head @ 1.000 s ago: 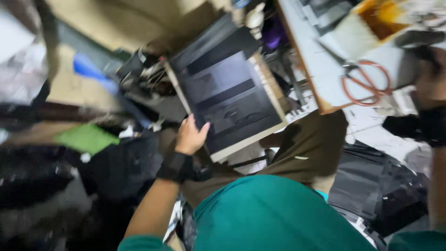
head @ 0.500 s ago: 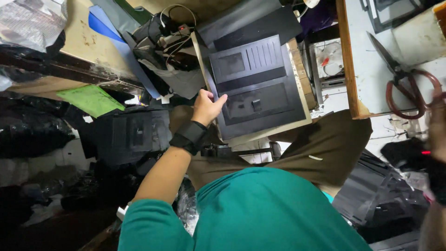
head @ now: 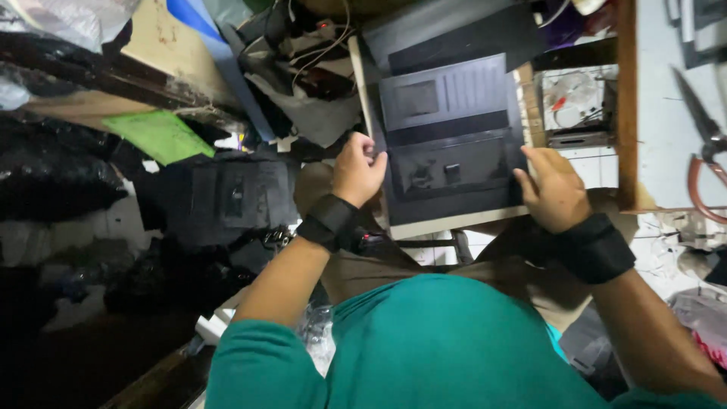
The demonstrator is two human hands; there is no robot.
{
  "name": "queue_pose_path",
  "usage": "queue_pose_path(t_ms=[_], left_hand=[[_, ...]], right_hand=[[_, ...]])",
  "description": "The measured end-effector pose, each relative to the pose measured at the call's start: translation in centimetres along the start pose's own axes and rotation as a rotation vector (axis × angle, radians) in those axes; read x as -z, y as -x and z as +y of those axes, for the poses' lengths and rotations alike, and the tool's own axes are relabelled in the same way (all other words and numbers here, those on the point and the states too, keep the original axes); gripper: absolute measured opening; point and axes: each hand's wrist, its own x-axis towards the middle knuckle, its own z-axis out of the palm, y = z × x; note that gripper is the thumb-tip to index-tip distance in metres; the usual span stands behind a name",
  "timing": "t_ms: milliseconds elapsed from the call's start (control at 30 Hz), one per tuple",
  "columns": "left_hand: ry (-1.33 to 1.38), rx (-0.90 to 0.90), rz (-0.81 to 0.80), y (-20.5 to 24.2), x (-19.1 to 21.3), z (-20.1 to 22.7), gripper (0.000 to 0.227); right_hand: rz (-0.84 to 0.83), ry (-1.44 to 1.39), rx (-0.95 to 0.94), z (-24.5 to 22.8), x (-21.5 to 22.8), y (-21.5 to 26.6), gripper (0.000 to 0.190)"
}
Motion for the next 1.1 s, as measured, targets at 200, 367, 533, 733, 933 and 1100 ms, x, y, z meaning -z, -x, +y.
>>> queue_pose_path(t_ms=[200, 367, 533, 733, 933, 1100], left_hand=[[-0.346, -0.453, -0.266, 2.6, 3.5, 3.0, 0.037], [-0.536, -0.695, -0.207, 2.4, 3.1, 2.9, 0.049], [-0.647, -0.726, -0.121, 1.9, 2.7, 3.3, 0.045], [-0.669, -0.712, -0.039, 1.6, 1.2, 2.6, 0.045], [-0.640, -0.677, -0.058, 1.1, 0.8, 3.2, 0.041], [-0.578, -0.605, -0.062, 1.1, 0.7, 4.2, 0.037]], right_hand=[[-0.169, -0.196, 0.042, -0.4, 1.2, -1.6, 0.044], [-0.132, -0.150, 0.030, 0.8, -1.6, -1.2, 0.044], [-0.112, -0.224, 0.024, -0.2, -1.3, -1.8, 0.044], [-0.071, -0.249, -0.029, 0.1, -2.1, -1.8, 0.044], [-0.057, -0.254, -0.054, 0.2, -2.8, -2.0, 0.045], [-0.054, -0.201, -0.072, -0.6, -2.4, -2.3, 0.046]])
